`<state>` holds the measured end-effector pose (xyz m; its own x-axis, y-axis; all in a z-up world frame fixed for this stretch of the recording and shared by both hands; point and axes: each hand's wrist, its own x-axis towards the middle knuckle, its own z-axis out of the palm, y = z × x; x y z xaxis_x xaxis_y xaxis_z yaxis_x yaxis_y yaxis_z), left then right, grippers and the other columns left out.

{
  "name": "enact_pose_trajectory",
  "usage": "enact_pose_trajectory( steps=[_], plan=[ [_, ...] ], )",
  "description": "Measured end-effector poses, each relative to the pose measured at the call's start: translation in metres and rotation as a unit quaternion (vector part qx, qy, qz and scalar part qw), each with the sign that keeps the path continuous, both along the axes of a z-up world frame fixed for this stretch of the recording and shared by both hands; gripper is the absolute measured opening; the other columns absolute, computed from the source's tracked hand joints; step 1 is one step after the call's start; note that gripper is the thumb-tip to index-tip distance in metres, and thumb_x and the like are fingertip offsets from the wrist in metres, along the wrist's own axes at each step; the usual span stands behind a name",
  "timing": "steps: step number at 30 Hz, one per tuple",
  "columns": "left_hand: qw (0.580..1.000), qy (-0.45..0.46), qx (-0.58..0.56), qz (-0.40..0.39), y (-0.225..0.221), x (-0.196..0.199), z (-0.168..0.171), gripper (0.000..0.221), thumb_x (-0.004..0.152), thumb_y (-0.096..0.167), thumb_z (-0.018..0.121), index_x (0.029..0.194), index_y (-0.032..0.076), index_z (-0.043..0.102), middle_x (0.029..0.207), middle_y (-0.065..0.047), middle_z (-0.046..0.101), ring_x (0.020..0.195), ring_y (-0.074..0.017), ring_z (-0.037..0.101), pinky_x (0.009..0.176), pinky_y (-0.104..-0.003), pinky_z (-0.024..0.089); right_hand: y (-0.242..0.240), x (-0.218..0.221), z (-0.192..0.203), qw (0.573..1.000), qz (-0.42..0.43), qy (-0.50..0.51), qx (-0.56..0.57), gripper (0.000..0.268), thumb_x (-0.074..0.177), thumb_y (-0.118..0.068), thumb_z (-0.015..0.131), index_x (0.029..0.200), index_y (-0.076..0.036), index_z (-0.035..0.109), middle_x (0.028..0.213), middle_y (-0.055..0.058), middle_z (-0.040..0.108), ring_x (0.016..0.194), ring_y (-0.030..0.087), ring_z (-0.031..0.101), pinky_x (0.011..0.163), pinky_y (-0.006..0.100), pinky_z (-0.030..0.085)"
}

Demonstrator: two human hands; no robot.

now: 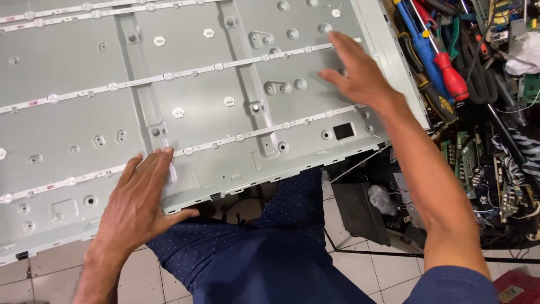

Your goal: The person aligns and presses multiple LED light strips onto the back panel of a flat-screen TV. They smooth each strip into place and then apply clear adhesive tape over the strips to secure them to the panel.

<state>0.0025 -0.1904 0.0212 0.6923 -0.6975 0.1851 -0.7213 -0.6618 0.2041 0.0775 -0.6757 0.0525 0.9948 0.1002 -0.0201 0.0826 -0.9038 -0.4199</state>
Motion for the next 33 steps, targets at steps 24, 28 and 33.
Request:
enact_pose_trajectory(
  steps=[24, 28, 33],
  plan=[
    [0.993, -0.04, -0.022, 0.106, 0.036, 0.149, -0.03, 0.081, 0.1, 0.042, 0.068, 0.156, -0.005, 0.032, 0.14, -0.035, 0.056, 0.13, -0.0509, 0.052, 0.111, -0.063, 0.04, 0.02, 0.047, -0.069, 0.936, 0.11, -0.31, -0.129, 0.053, 0.1, -0.012, 0.075, 0.143, 0.004, 0.051, 0.114, 0.02, 0.066, 0.104, 0.037, 0.061, 0.097, 0.054, 0.046],
    [0.995, -0.07, -0.047, 0.046, 0.04, 0.151, -0.039, 0.076, 0.106, 0.037, 0.061, 0.16, -0.001, 0.024, 0.146, -0.03, 0.056, 0.133, -0.0473, 0.054, 0.112, -0.069, 0.038, 0.082, 0.059, -0.049, 0.95, 0.205, -0.236, -0.002, 0.051, 0.106, -0.017, 0.062, 0.149, 0.003, 0.044, 0.131, 0.026, 0.065, 0.122, 0.043, 0.059, 0.111, 0.06, 0.04],
    [0.992, -0.116, -0.022, 0.053, 0.044, 0.165, -0.059, 0.067, 0.11, 0.046, 0.05, 0.163, 0.008, 0.037, 0.136, -0.021, 0.066, 0.133, -0.0373, 0.057, 0.114, -0.059, 0.038, 0.123, 0.088, -0.1, 0.932, 0.228, -0.281, -0.013, 0.05, 0.104, -0.019, 0.064, 0.148, 0.001, 0.049, 0.117, 0.017, 0.067, 0.111, 0.038, 0.064, 0.11, 0.057, 0.041]
  ],
)
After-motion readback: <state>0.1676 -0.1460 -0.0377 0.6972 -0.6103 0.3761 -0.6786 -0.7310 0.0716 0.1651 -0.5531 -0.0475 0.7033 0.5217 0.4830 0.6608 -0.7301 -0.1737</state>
